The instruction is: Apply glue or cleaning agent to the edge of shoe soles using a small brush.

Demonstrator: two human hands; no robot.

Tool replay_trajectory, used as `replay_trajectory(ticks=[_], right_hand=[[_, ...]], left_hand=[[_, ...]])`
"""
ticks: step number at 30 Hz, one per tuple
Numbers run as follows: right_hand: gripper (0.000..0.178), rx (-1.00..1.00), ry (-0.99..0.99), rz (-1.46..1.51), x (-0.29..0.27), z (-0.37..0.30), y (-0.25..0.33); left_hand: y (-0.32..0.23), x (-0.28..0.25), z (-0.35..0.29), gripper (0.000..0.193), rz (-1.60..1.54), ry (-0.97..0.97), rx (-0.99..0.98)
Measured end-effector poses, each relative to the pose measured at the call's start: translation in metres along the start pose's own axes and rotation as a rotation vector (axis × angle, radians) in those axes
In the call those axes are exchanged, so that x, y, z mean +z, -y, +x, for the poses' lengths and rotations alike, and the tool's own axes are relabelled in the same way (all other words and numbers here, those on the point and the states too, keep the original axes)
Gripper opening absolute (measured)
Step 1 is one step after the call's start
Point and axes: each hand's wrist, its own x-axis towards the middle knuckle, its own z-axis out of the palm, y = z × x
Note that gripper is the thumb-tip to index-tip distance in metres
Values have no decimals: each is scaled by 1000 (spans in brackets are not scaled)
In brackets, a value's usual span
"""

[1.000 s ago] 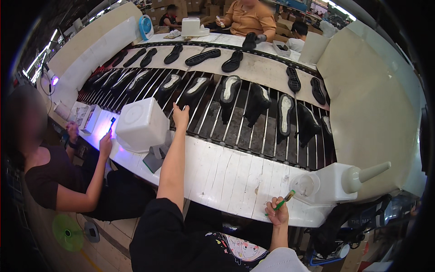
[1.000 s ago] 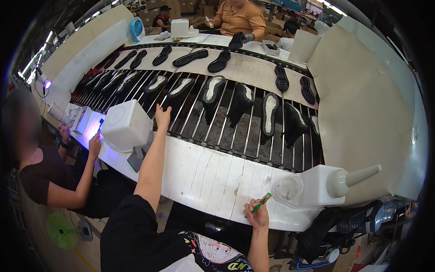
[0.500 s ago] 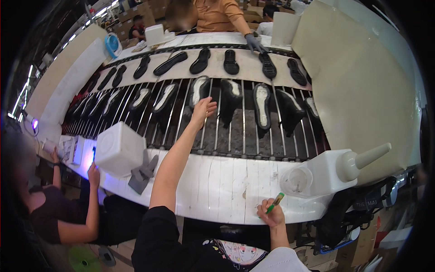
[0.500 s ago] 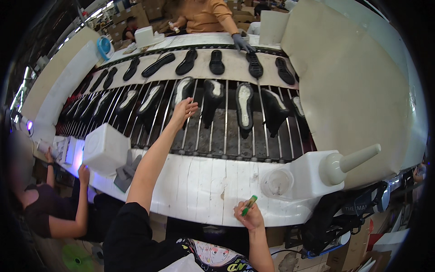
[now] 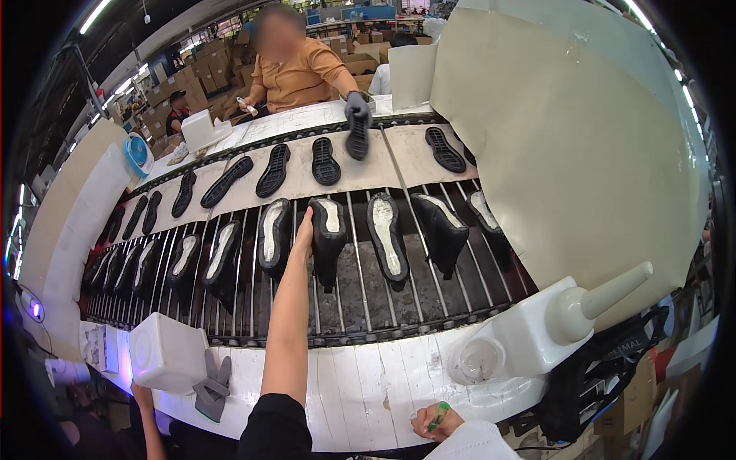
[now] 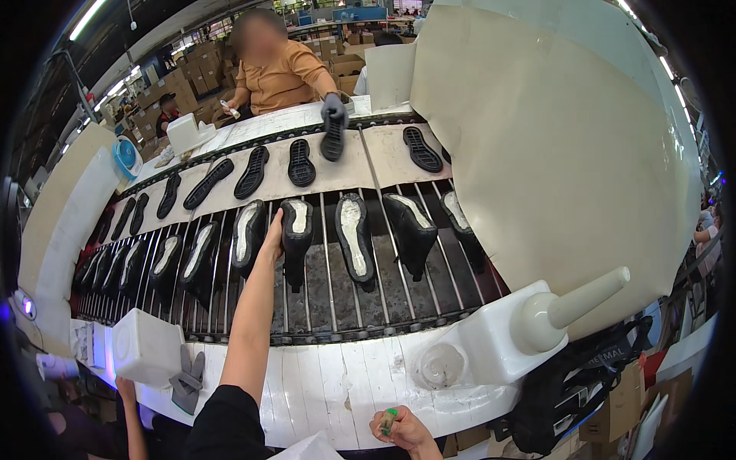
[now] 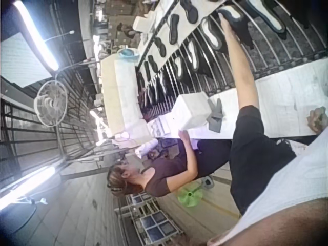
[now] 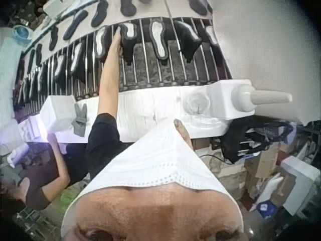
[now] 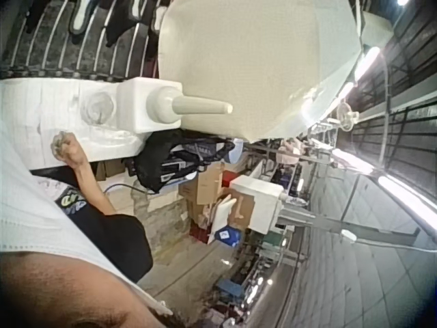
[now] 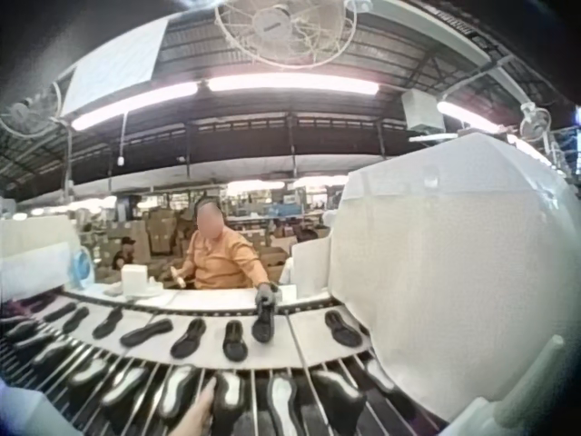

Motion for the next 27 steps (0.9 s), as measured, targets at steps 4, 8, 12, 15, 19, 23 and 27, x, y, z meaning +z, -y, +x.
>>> replay_trajectory(ticks=[4, 8, 12, 15, 19, 23, 27], right_hand=[[34, -12, 6, 26, 3, 4, 3], [30, -20, 52, -77, -4, 0, 0], [29, -45, 22, -35, -10, -11, -11], [29, -64, -27, -77, -8, -12, -14], [20, -149, -110, -130, 8, -5, 2], [13, -232, -297, -658, 63, -19, 68], [15, -470, -545, -1181, 89, -33, 112]], left_hand=[[-5, 3, -10, 61, -57, -9, -7], [-1, 4, -50, 58, -79, 24, -27], [13, 14, -111, 55, -161, 66, -104], [-6, 29, -218, 54, -322, -14, 128], [-20, 56, -349, 52, -453, -212, 558], [3, 68, -458, 48, -22, -361, 796], [76, 51, -486, 63, 360, -474, 773]])
